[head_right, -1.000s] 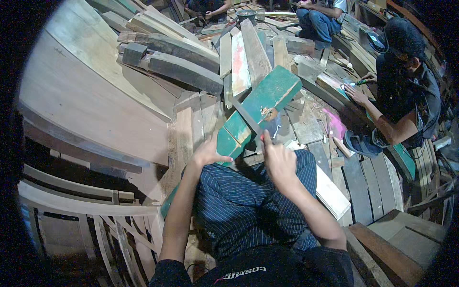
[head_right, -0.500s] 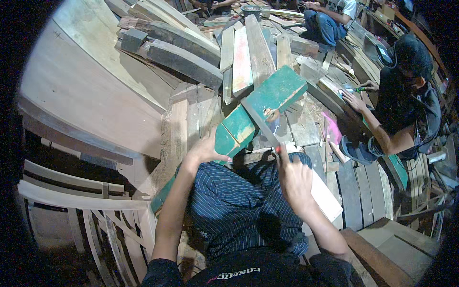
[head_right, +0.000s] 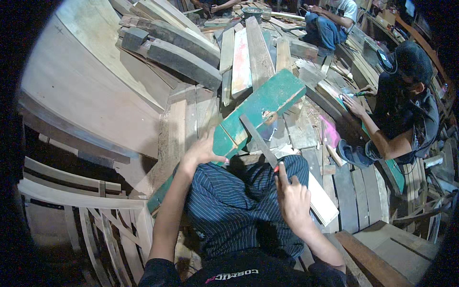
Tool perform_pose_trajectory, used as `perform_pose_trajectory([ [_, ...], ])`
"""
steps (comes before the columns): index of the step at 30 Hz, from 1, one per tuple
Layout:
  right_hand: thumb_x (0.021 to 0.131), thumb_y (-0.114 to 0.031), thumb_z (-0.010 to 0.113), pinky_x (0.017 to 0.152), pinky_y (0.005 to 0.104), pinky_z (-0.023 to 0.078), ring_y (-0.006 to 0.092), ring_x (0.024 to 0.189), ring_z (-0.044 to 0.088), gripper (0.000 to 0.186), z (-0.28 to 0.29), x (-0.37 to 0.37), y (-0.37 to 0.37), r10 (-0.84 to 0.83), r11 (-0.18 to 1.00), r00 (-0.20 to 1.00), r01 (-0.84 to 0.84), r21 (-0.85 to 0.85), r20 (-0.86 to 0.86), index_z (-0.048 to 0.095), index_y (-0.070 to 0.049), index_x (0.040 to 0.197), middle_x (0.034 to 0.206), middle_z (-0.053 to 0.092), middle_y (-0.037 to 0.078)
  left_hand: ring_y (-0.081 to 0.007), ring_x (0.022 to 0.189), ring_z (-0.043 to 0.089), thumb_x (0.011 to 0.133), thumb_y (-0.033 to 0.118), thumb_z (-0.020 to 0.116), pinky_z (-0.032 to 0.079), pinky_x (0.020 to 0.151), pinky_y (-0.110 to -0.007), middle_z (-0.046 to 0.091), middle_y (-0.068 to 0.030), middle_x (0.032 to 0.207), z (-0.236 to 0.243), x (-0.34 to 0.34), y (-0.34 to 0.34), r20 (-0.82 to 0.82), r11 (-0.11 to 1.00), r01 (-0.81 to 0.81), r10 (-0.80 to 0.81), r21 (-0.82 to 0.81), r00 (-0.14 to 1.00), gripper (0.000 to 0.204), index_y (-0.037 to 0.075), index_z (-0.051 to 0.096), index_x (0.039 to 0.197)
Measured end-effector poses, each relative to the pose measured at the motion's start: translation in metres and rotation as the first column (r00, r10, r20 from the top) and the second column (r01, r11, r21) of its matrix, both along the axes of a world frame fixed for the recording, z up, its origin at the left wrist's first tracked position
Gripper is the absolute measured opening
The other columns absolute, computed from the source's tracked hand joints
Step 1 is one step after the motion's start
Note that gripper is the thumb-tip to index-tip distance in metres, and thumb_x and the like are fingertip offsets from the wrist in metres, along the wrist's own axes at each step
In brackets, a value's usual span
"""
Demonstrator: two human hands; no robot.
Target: The person holds a wooden board by hand and cuts into it along a marked line using a hand saw.
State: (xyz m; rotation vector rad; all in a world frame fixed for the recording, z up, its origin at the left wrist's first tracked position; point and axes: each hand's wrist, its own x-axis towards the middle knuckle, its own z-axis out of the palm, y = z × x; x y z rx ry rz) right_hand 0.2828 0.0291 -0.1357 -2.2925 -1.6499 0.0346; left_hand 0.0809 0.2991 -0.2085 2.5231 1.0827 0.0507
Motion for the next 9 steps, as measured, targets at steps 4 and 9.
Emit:
perform_pose_trajectory([
  [4,0.098,-0.026,0.057,0.049,0.0479,0.051,0.0390,0.058,0.065,0.043,-0.009,-0.003,0.045,-0.041,0.998,0.999,0.042,0.043,-0.023,0.052,-0.011,0.137,0.072,0.064,0.022,-0.0478,0.122,0.053,0.051,0.046,0.091,0.041,0.106,-0.047,0.050,-0.0372,0.132,0.002,-0.004,0.004,0.030,0.990,-0.019,0.023,-0.140,0.999,0.130,-0.004,0.020,0.148],
  [9,0.095,-0.028,0.060,0.063,0.0502,0.054,0.0380,0.067,0.067,0.059,-0.039,0.015,0.113,-0.080,0.993,0.996,0.077,0.089,0.032,0.038,-0.017,0.148,0.074,0.066,0.020,-0.0445,0.134,0.043,0.059,0.049,0.088,0.038,0.110,-0.044,0.038,-0.0358,0.145,0.014,0.006,0.000,0.033,0.974,0.006,0.002,-0.224,0.999,0.129,0.006,0.012,0.154],
])
